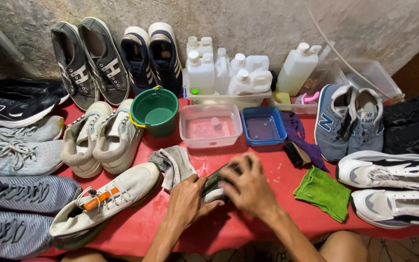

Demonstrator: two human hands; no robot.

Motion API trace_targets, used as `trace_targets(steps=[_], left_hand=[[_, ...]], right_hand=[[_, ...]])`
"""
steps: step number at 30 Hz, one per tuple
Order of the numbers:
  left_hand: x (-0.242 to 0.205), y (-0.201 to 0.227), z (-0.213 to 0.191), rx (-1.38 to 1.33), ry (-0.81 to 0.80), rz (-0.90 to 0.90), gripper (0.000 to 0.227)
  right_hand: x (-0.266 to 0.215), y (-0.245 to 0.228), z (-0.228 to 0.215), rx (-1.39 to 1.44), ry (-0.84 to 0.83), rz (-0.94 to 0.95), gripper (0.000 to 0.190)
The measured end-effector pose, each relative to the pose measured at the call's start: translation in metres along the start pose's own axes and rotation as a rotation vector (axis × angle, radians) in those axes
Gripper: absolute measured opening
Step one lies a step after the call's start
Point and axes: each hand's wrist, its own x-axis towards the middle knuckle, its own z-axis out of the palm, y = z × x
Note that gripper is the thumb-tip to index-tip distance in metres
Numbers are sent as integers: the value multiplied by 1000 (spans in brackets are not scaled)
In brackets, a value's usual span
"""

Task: The person scrubs a sneaker with a brush and wipes it with a cloth. They then use a small tool to clean the laces and continue scrubbing the shoe's upper and sole areas.

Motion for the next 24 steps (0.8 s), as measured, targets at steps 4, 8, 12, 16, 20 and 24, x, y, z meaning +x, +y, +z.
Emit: trace_targets(steps=[4, 8, 12, 16, 20, 24], left_hand=[[-1, 2, 1, 37, 15, -10, 75], [0, 3, -4, -26, -35, -25, 68], [0, 0, 1, 7, 12, -9, 74], [2, -2, 2, 25, -6, -33, 75], [2, -2, 4, 63, 7, -7, 77], [0, -2, 3, 25, -25, 12, 73]], right_hand=[[6, -31, -13, -18, -107, 251, 35], [-10, -15, 2, 121, 26, -87, 35], [-16, -21, 4, 30, 129, 132, 37], [-21, -3, 15, 79, 75, 27, 39], [-19, -27, 9, 74, 230, 193, 29], [-26, -17, 20, 93, 217, 145, 36]])
